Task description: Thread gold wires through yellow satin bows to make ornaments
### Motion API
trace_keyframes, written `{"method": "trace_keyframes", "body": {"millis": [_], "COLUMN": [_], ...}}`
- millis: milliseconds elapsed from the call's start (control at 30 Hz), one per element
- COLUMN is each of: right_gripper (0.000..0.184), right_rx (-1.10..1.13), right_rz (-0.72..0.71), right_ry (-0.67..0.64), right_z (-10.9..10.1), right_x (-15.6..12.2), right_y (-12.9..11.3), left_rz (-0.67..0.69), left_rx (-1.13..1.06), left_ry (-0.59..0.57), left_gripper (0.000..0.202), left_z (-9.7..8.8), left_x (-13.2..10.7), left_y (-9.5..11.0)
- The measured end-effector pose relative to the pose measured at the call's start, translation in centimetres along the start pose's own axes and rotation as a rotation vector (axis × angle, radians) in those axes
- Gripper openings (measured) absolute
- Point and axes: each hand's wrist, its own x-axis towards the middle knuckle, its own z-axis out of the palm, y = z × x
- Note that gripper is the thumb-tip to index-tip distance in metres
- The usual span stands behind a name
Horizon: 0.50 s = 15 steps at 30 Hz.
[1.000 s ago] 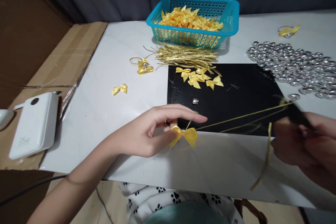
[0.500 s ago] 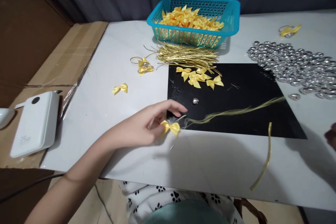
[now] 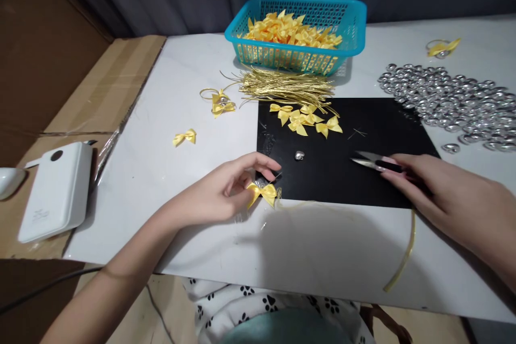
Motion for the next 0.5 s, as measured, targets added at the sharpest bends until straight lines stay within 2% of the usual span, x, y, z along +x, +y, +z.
{"method": "trace_keyframes", "body": {"millis": [133,233,300,367,400,433,467,500], "right_gripper": [0.062,0.052,0.041,0.023,0.022,0.03,0.04,0.038], "right_rx": [-0.13,-0.104,0.04,0.338,0.519,0.68,0.821,0.952], "right_rz": [-0.2,-0.23,-0.196,-0.175,-0.189,-0.172,-0.125,-0.062], "right_ry": [0.146,0.258,0.354,0.396,0.272,0.089,-0.113,-0.291], "right_z": [0.0,-0.5,-1.4,-2.4,-2.8,-3.1,-3.3,-3.5], "right_x": [1.2,1.1,0.5,-0.3,-0.6,-0.9,-1.0,-1.0], "right_y": [-0.8,-1.8,-3.8,-6.9,-8.6,-10.2,-11.5,-12.5], "left_rz": [0.014,0.008,0.006,0.007,0.008,0.01,0.014,0.018], "left_rx": [-0.01,-0.026,-0.05,-0.082,-0.099,-0.115,-0.13,-0.138], "left_ry": [0.012,0.042,0.062,0.079,0.087,0.094,0.098,0.101], "left_gripper": [0.039,0.039,0.039,0.039,0.04,0.041,0.041,0.042], "left_z": [0.4,0.8,1.2,1.6,1.8,1.9,2.1,2.1], "left_x": [0.0,0.0,0.0,0.1,0.2,0.2,0.2,0.3], "left_y": [0.3,0.5,0.7,0.9,1.0,1.1,1.2,1.1]}}
